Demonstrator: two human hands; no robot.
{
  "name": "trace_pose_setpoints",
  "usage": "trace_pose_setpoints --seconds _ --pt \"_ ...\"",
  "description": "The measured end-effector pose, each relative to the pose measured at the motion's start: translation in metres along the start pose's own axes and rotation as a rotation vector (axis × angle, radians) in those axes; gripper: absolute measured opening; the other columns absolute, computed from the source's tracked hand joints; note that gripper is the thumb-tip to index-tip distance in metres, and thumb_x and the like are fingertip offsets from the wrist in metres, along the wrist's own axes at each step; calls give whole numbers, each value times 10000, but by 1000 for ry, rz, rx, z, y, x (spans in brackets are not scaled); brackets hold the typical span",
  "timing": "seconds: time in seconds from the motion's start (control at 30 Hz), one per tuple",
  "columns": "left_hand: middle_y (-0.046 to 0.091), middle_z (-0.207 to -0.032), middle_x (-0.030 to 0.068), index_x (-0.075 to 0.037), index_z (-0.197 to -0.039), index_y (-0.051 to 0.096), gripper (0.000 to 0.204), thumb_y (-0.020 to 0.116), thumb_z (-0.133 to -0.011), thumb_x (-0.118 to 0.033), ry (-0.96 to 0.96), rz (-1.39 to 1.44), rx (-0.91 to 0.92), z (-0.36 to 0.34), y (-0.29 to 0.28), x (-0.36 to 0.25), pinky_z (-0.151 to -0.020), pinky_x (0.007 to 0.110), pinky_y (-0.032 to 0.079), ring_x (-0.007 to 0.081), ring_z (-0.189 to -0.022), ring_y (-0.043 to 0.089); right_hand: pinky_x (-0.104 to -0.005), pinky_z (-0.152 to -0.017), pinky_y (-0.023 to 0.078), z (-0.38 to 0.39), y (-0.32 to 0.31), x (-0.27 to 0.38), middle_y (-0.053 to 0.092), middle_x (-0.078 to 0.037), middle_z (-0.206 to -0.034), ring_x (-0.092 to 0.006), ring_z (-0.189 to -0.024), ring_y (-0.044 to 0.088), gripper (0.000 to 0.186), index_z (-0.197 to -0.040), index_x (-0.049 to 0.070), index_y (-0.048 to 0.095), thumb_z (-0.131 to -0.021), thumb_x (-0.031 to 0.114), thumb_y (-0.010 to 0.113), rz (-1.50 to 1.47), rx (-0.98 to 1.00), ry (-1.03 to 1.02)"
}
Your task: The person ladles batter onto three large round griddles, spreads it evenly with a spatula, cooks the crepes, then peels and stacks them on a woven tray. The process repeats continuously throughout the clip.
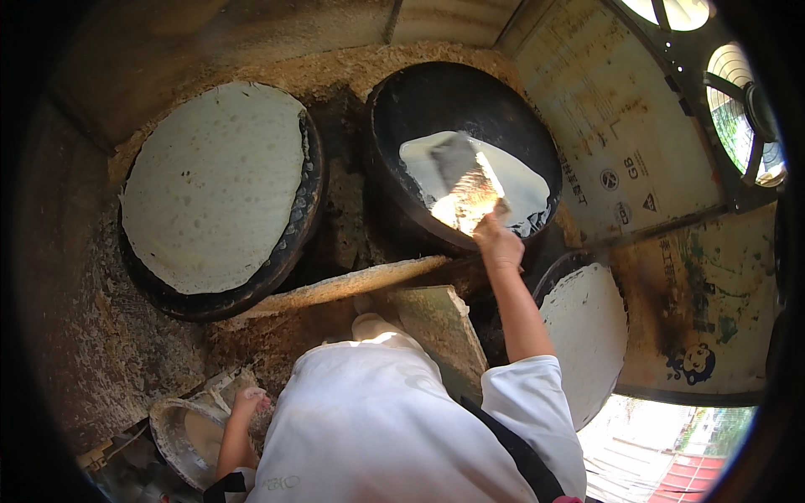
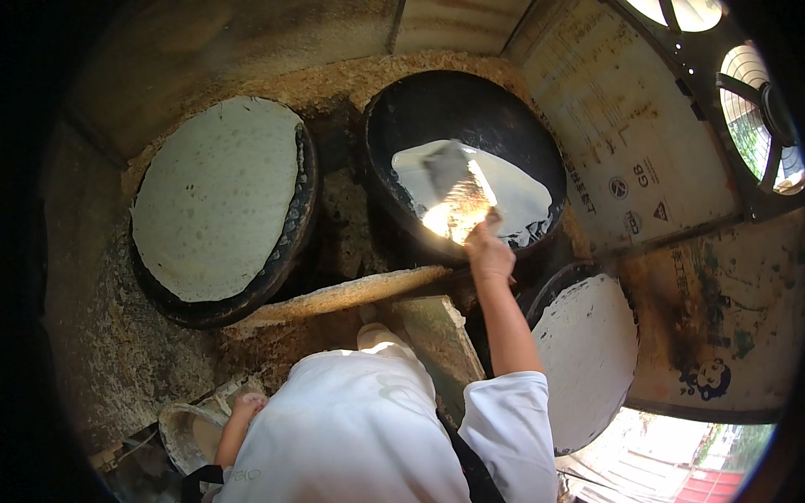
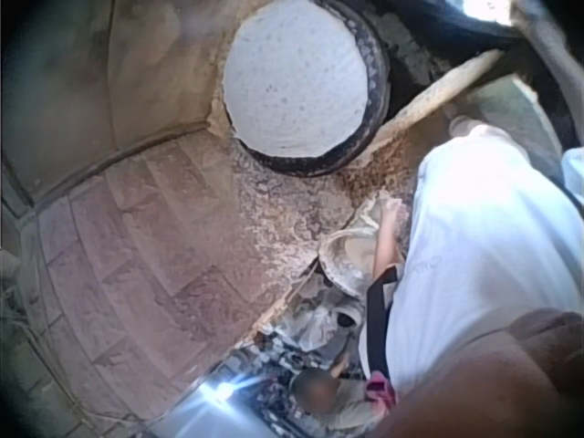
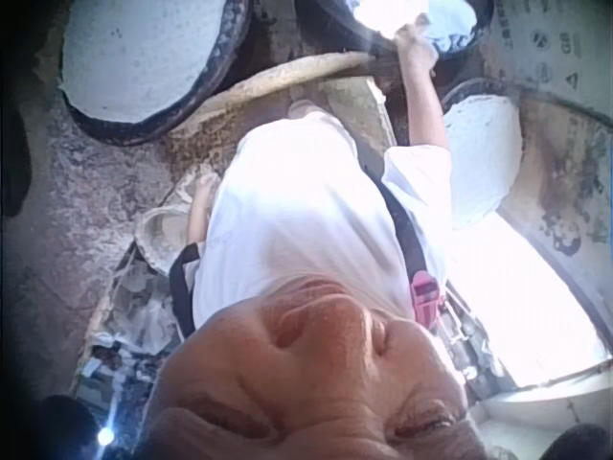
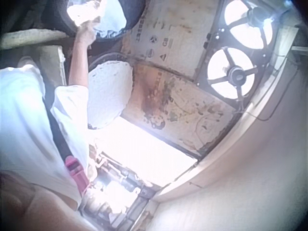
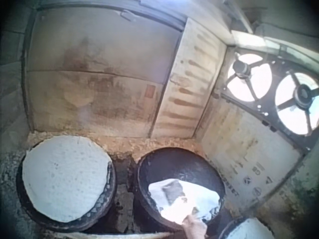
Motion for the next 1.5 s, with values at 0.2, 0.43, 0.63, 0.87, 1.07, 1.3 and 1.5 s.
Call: trace_pose_setpoints --seconds 0.2,0.43,0.63,0.87,1.07,1.3,1.5 --pt "654 -783 97 -3 -994 598 183 493 -850 -47 -40 24 0 12 8 11 -476 263 444 153 -580 600 -361 -487 412 -11 9 -132 584 -117 -647 -243 -529 540 458 -878 93 660 -630 464 763 -625 -14 607" --pt "650 -784 100 -9 -1039 578 208 489 -858 -61 15 45 52 11 20 -4 -498 278 466 173 -590 614 -271 -359 193 -38 38 -52 293 42 -508 -78 -368 234 343 -729 110 612 -712 428 739 -1296 533 761" --pt "668 -833 81 -5 -994 638 198 580 -813 -58 -70 125 -14 8 13 -10 -649 302 497 160 -726 619 -340 -706 496 -20 16 42 683 -103 -892 -247 -802 657 555 -1047 11 637 -658 389 755 -424 132 -4" --pt "664 -829 75 3 -966 629 160 549 -841 -57 -70 88 -16 12 20 1 -610 277 478 155 -687 618 -420 -610 499 -43 10 -15 650 -102 -714 -310 -665 638 279 -948 178 655 -816 407 568 61 28 20" --pt "658 -785 81 -27 -999 599 167 520 -859 -73 -54 50 -5 20 26 -4 -527 281 475 168 -620 627 -363 -498 424 -51 19 -150 592 -112 -705 -226 -559 548 400 -943 157 669 -657 422 760 -632 41 703" --pt "655 -780 97 -5 -1016 588 185 518 -856 -67 -54 2 -64 29 31 -34 -492 276 465 178 -633 633 -333 -349 272 -85 42 -68 437 -32 -567 -148 -380 359 251 -912 38 644 -802 262 670 -1497 525 665" --pt "656 -796 107 -5 -1021 584 194 502 -859 -73 -14 84 -41 20 26 -24 -497 273 463 184 -643 638 -311 -659 485 -68 41 34 667 -127 -875 -227 -651 626 478 -1070 78 634 -715 388 716 -512 192 -100"
Point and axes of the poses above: each hand's wrist, its own z-axis away from the middle knuckle, its own y-axis out of the palm, x = y × z, the point moved 3 cm from there along -z, towards the middle knuckle
